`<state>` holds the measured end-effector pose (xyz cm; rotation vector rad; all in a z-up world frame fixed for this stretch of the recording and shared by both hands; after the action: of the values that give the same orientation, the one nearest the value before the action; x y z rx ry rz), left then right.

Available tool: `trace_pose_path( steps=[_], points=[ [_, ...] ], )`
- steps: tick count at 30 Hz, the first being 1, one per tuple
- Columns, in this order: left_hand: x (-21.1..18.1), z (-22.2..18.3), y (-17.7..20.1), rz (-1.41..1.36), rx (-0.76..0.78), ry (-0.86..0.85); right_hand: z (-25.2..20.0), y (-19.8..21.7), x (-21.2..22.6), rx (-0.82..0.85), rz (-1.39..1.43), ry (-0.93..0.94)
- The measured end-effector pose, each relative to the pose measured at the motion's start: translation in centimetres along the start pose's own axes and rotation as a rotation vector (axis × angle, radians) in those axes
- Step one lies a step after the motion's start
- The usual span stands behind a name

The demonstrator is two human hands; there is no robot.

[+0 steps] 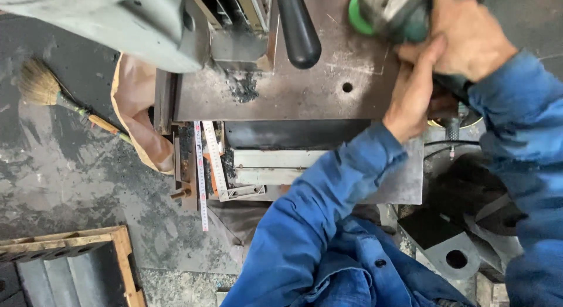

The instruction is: The recorder uses an angle grinder to smooth and shape metal parts, then uses a magnetic drill press to drill holes.

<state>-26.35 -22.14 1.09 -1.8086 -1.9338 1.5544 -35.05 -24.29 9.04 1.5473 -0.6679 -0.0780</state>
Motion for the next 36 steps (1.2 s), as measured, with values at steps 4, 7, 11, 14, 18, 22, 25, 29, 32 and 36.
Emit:
trace_pose_path(
  steps=[4,7,11,14,18,22,25,29,32,36],
  points=[
    [1.4,1.4,1.0,0.028,0.017,-0.098,1.0,1.0,0.7,-0.075,-0.041,0.038],
    [1.7,1.8,1.9,0.079,0.020,-0.210,0.4,-0.5,0.5,-0.002,-0.057,0.148],
    [-0.4,-0.9,0.1,0.025,0.041,-0.097,0.6,0.0,0.2,-0.057,-0.093,0.095],
    [-0.4,-0.3,0.0,-0.003,0.051,-0.051,0.4,-1.0,-0.3,0.014,-0.094,0.124],
    [2.8,0.1,2.1,0.002,0.057,0.042,-0.5,-0.1,0.1,-0.238,-0.082,0.262],
    [1.8,-0.2,1.0,0.045,0.093,-0.026,-0.7,-0.3,-0.7,-0.004,-0.144,0.052],
    [2.4,-1.2,1.3,0.056,0.076,0.040,-1.6,-1.1,-1.3,0.008,-0.075,0.030],
    [1.9,-0.7,0.7,0.071,0.093,-0.015,-1.5,0.4,-0.5,-0.028,-0.086,0.057],
    [4.9,-0.8,3.1,0.070,0.080,-0.004,-2.9,-0.6,-0.2,-0.008,-0.076,0.045],
    [2.4,-0.9,1.6,0.082,0.125,-0.067,-1.9,0.1,0.0,0.012,-0.098,0.056]
  ],
)
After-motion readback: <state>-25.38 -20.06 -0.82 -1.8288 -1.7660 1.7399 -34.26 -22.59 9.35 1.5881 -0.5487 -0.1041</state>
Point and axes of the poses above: each hand's wrist, its own z-axis towards the middle knuckle, its own y-axis out of the back of the hand, x = y × z, the point moved 6 cm from there along z, towards the middle knuckle, and after that the axes turned 7 degrees about -x, right-handed, at the moved point
